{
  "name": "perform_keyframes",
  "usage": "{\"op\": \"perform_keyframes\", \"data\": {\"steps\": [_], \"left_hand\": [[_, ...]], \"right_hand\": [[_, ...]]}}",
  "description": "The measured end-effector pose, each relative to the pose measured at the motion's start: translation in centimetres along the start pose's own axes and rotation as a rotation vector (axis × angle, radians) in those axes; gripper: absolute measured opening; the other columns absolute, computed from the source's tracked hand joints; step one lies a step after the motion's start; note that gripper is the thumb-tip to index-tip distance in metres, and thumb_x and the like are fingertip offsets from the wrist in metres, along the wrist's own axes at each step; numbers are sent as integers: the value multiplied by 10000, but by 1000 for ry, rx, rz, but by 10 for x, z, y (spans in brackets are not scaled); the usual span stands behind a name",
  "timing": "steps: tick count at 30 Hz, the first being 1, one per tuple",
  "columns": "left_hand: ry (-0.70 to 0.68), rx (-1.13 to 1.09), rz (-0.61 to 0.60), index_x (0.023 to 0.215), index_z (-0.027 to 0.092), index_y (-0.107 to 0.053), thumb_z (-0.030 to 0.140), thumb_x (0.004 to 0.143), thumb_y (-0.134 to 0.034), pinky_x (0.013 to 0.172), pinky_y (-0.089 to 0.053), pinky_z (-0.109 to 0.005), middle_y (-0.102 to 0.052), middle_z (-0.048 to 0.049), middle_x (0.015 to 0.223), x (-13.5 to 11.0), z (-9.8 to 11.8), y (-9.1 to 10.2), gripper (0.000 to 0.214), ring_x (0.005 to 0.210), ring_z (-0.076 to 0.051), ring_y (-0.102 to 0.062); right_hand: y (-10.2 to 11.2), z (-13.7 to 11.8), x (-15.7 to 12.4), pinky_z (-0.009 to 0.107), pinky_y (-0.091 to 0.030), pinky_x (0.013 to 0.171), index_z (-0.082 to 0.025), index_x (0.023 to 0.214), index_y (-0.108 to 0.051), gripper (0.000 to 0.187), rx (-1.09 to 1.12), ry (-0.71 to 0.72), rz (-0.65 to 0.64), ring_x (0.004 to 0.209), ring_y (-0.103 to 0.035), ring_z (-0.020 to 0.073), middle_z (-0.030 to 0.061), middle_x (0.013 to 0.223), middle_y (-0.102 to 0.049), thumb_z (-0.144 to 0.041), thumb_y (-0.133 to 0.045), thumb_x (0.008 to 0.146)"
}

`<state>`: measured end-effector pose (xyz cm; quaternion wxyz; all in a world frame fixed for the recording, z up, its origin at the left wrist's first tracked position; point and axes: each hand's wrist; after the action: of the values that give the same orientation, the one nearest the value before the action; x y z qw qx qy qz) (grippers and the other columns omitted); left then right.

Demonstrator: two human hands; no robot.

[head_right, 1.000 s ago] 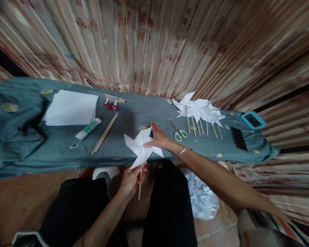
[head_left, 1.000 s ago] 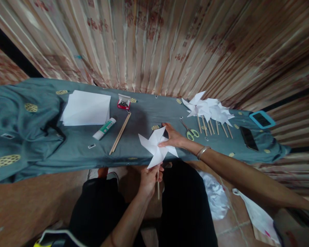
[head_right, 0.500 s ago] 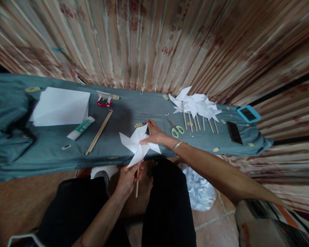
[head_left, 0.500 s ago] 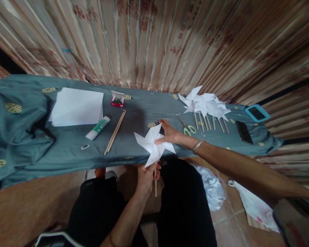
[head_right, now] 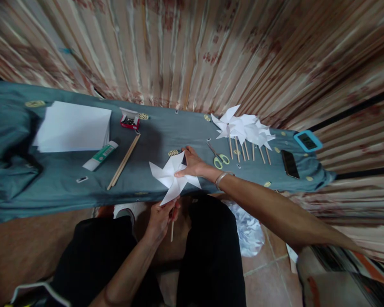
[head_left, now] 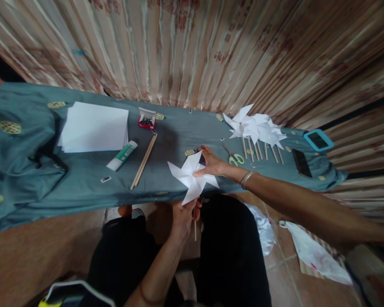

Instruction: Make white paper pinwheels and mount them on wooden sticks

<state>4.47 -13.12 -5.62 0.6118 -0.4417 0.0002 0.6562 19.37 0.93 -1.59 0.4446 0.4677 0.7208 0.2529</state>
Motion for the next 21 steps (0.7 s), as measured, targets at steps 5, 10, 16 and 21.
{"op": "perform_keyframes", "data": {"steps": [5, 10, 16, 21], "left_hand": [[7, -18, -9, 638, 85, -677, 456, 463, -854, 362, -227, -221, -585, -1, 508, 0, -1, 0, 447, 321, -45, -383], [32, -33, -16, 659, 84, -685, 443, 494, -840, 368, -223, -219, -592, -4, 519, 1, -2, 1, 424, 330, -48, -396], [33, -45, -7, 659, 92, -677, 419, 480, -842, 368, -245, -220, -608, -8, 527, -2, 1, 0, 407, 334, -56, -411], [6, -41, 12, 599, 102, -655, 394, 470, -823, 361, -228, -209, -600, -5, 500, -3, 3, 1, 361, 324, -51, -406]], "right_hand": [[-1, 3, 3, 458, -164, 1211, -157, 1483, -287, 1184, -8, 27, -4, 1480, -114, 345, 150, 1601, -151, -446, -859, 487], [-1, 1, 3, 424, -145, 1215, -88, 1488, -261, 1234, -42, -24, -14, 1482, -95, 347, 196, 1601, -113, -449, -870, 477], [1, -5, 0, 399, -136, 1214, -72, 1501, -216, 1248, -54, -22, -36, 1488, -78, 315, 203, 1604, -87, -490, -844, 508], [6, -7, 0, 375, -126, 1214, -14, 1498, -186, 1266, -93, -10, -85, 1491, -52, 309, 235, 1599, -57, -502, -833, 525]]}}
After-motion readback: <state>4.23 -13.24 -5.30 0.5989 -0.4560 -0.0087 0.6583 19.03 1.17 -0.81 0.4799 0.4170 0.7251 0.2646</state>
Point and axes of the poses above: each hand's wrist, its own x-axis towards the middle knuckle, its own y-axis out of the back of the hand, z = x × y
